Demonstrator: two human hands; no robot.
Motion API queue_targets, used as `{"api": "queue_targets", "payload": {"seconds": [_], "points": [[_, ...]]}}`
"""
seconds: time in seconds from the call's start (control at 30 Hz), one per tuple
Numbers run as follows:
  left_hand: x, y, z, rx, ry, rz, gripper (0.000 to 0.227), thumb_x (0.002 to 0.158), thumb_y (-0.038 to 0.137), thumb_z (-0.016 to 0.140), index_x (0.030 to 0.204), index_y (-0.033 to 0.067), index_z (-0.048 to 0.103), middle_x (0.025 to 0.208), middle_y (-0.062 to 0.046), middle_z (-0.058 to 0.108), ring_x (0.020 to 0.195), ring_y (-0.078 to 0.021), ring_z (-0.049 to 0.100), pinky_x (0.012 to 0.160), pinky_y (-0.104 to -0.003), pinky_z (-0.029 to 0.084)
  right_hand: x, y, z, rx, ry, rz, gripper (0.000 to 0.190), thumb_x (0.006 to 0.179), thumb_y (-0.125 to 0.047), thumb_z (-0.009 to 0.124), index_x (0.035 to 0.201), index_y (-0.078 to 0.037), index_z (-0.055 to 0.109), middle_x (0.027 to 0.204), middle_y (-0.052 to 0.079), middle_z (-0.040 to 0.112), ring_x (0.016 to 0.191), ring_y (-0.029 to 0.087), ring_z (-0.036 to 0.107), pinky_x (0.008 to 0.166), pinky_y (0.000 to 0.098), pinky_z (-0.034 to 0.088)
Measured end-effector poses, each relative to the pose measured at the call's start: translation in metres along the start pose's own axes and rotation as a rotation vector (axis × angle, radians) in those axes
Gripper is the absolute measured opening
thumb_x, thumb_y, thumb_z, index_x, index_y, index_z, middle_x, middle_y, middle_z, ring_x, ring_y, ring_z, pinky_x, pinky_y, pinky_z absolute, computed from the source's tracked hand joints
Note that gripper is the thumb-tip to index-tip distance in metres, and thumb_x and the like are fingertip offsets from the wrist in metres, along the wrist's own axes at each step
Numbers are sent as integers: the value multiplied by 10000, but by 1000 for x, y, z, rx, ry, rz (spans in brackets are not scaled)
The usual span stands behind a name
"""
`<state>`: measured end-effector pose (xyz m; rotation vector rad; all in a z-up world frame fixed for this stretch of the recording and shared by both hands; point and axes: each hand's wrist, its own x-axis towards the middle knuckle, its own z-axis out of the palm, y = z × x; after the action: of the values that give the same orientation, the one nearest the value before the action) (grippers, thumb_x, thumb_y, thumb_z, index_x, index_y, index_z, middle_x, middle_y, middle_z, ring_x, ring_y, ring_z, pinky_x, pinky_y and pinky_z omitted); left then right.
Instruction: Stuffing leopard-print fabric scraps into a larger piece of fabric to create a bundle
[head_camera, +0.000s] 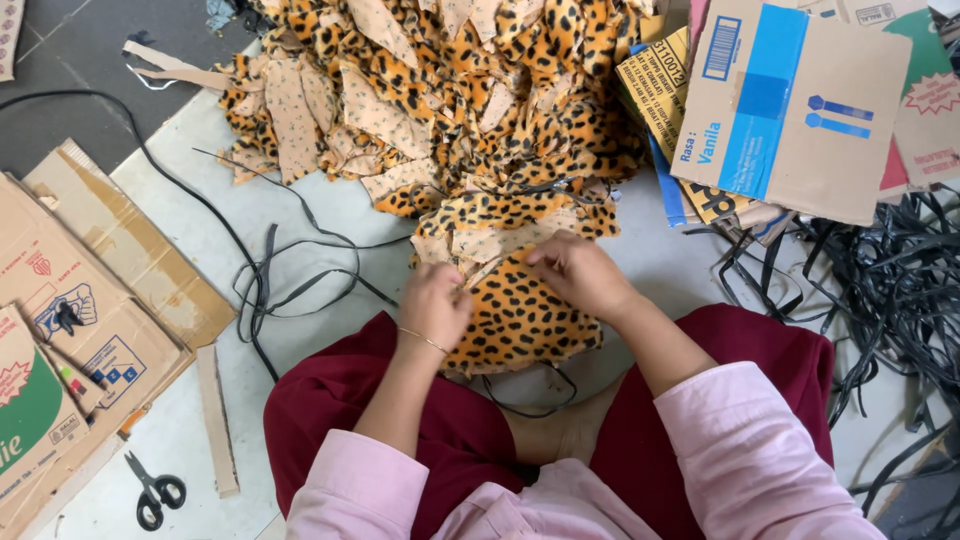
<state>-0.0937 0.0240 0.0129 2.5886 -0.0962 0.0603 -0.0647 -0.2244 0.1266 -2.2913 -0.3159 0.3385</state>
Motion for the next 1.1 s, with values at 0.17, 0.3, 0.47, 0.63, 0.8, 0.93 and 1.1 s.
{"api": "queue_targets", "payload": {"seconds": [0.17, 0.3, 0.47, 0.63, 0.8, 0.93, 1.1], "points": [[-11, 40, 11, -224, -144, 168, 408, 682, 376, 868, 945, 209, 605, 942, -61, 601, 950, -321, 673, 819, -391, 559, -3, -12, 14, -94, -204, -52, 355, 898, -82, 716, 1252, -64, 698, 1058, 172, 653, 916, 347, 687, 753, 425, 589], [-6, 39, 17, -120, -395, 109, 563, 686, 454, 879, 1062, 195, 550, 1106, -98, 560, 1083, -389, 653, 922, -445, 553, 1, -8, 20, -192, -280, -64, 432, 923, -100, 696, 1349, -64, 635, 1060, 158, 613, 897, 314, 673, 741, 394, 582], [6, 49, 5, -78, -526, 86, 584, 699, 448, 883, 1058, 183, 506, 1133, -122, 543, 1105, -402, 646, 966, -437, 543, 8, -1, 26, -209, -294, -72, 452, 890, -109, 725, 1328, -76, 616, 1076, 170, 596, 995, 377, 662, 808, 444, 571], [21, 53, 2, -48, -647, 94, 627, 680, 465, 895, 1056, 157, 498, 1155, -144, 543, 1109, -422, 651, 992, -447, 537, 13, 23, 44, -249, -300, -67, 478, 862, -135, 754, 1311, -90, 595, 1138, 178, 602, 1099, 411, 638, 911, 486, 549], [39, 58, -1, -9, -783, 97, 689, 651, 526, 892, 1075, 143, 505, 1151, -186, 561, 1091, -461, 662, 968, -478, 548, 22, 41, 53, -302, -299, -57, 491, 812, -212, 795, 1259, -144, 602, 1145, 138, 615, 1146, 388, 625, 959, 481, 526], [44, 54, 6, -30, -827, 77, 726, 640, 493, 900, 1121, 115, 510, 1164, -216, 562, 1099, -477, 658, 964, -499, 546, 25, 19, 41, -226, -330, 1, 458, 822, -175, 777, 1248, -117, 618, 1134, 152, 621, 1145, 405, 629, 952, 480, 531], [65, 48, -52, -316, -941, 97, 626, 768, 531, 748, 1147, 42, 652, 1229, -289, 656, 1236, -446, 608, 1044, -501, 500, 37, -20, 25, -140, -422, 149, 480, 818, -130, 763, 1280, -87, 640, 1183, 198, 650, 1185, 439, 617, 986, 511, 522]]}}
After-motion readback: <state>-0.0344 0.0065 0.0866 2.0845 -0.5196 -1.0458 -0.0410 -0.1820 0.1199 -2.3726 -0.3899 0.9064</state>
